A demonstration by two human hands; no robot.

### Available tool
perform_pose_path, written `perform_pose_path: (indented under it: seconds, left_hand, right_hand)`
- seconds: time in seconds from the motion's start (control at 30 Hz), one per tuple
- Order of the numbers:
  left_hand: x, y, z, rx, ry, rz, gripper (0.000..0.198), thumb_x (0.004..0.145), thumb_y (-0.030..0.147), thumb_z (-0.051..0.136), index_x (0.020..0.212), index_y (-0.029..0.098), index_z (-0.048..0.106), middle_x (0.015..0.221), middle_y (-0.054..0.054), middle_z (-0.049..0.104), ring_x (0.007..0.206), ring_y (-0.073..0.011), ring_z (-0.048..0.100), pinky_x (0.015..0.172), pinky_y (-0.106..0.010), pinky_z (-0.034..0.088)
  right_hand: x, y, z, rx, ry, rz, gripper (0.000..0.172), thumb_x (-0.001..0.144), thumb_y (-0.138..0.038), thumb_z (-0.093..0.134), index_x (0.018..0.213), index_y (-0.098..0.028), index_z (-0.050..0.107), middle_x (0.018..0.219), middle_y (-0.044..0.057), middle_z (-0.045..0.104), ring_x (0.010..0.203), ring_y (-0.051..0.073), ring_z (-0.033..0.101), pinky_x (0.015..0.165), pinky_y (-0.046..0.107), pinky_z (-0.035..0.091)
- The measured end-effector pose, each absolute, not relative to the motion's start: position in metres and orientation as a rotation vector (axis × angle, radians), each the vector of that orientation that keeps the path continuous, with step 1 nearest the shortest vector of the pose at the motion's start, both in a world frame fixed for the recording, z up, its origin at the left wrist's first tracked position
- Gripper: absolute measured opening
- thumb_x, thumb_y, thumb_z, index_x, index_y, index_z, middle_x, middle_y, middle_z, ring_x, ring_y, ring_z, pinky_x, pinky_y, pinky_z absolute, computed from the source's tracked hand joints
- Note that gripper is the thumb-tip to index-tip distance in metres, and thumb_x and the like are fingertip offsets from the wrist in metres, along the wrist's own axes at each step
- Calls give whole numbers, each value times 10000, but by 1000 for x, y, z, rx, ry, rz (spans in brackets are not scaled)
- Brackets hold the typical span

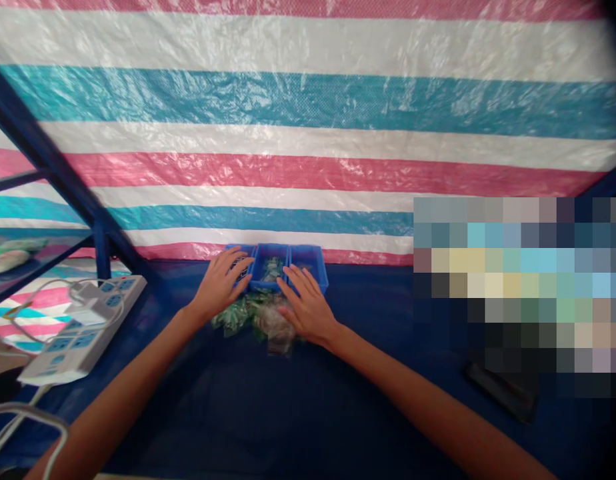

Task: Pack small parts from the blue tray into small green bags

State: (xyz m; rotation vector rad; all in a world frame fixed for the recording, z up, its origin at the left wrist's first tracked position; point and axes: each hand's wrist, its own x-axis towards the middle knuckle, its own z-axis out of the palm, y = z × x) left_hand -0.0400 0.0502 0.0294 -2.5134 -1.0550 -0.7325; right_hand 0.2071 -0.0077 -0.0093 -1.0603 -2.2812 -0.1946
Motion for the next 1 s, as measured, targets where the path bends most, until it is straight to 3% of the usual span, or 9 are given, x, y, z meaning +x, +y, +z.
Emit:
perform_pose_path:
  seconds: [0.1,0.2,0.27,0.4,0.73,1.0]
  left_hand:
    - [-25,77,41,-2690,-983,-578,324,905,314,433,1189,213,552,1189,-81,583,1200,-218,457,1043,-409,315]
    - [-9,104,40,-2759,-1034,-370,398,839,370,527,1200,204,554,1242,-87,567,1227,-251,426,1070,-441,255]
    - [2,119,34,-2812,-1076,-150,470,778,409,589,1195,196,562,1231,-94,584,1245,-283,403,1079,-468,216]
    - [17,138,23,-2854,-1114,124,451,739,395,624,1147,202,602,1194,-81,618,1253,-281,388,1089,-449,178]
    - [18,149,19,-2712,-991,131,311,696,328,677,984,211,686,1020,-66,693,1214,-274,422,1096,-515,16]
    - [31,142,19,-2662,-1021,112,242,643,216,700,879,166,692,965,-91,681,1141,-282,468,1097,-525,36]
  right_hand:
    - [213,20,1,-1314,-2053,-191,383,941,-264,347,1237,-105,530,1335,153,464,1278,258,357,1071,430,268]
    - [220,57,13,-1624,-2092,-109,329,912,-128,352,1155,-86,571,1183,162,571,1144,227,493,1008,348,345]
    - [223,78,17,-1873,-2204,-2,290,880,-98,398,1095,-71,590,1134,181,591,1109,237,524,955,328,387]
    - [222,99,16,-1949,-2306,99,235,819,-107,517,1024,-62,622,1047,196,636,1028,254,593,870,311,444]
    - [213,95,24,-1975,-2409,157,252,838,-129,559,1078,-67,603,1104,213,622,1039,251,610,880,297,449]
    - [214,86,29,-1974,-2402,112,219,834,-136,561,1040,-79,607,1062,182,637,1016,233,612,869,284,446]
